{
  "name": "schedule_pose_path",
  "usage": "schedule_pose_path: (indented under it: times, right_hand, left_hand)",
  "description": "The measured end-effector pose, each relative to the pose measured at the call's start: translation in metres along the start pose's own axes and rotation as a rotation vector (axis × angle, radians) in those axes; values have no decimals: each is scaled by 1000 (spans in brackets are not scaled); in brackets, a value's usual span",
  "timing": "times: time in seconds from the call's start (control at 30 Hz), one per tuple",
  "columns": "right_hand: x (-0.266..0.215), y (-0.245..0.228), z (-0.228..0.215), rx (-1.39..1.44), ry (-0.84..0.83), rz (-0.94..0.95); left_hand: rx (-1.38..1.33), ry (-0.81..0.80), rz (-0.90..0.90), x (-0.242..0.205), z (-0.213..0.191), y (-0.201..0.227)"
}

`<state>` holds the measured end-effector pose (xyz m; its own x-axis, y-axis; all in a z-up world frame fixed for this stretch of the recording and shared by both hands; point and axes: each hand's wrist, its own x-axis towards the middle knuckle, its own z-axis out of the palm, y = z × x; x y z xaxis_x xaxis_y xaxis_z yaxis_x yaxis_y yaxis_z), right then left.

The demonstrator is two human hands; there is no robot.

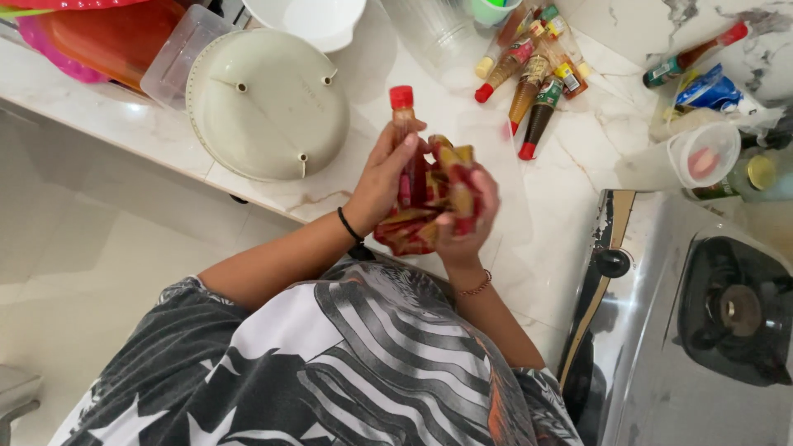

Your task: Wipe down the kitchen counter and clean individual condiment bottles with a cloth.

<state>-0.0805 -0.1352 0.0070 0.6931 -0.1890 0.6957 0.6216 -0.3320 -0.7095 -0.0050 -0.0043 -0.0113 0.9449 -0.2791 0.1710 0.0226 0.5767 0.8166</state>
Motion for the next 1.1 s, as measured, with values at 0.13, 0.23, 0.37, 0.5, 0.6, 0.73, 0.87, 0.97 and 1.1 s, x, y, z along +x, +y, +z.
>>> schedule_pose_path:
  times: [0.13, 0.23, 0.37, 0.5, 0.6, 0.73, 0.87, 0.97, 1.1]
  right_hand:
    - [6, -10, 0, -231, -274, -107]
    - [12, -4, -2, -204, -390, -20]
    - [17, -5, 4, 97, -384, 131]
    - [11, -3, 8, 323, -331, 285]
    - [5, 15, 7, 458, -289, 380]
    - [-2, 44, 2, 782, -189, 610]
    - [-36, 102, -11, 1027, -47, 826]
    - [-55, 123, -17, 898, -95, 841]
    - [-52, 118, -17, 662, -130, 815]
  left_hand:
    - [-143, -80, -98, -19, 15, 2]
    - [-72, -111, -39, -22, 13, 2]
    - [79, -95, 105, -21, 25, 16]
    - [391, 0, 343, -22, 30, 33]
    - [439, 38, 373, -23, 34, 31]
    - [576, -118, 540, -20, 29, 31]
    - [677, -380, 709, -20, 26, 31]
    - [738, -557, 859, -19, 26, 32]
    - [799, -452, 954, -19, 36, 50]
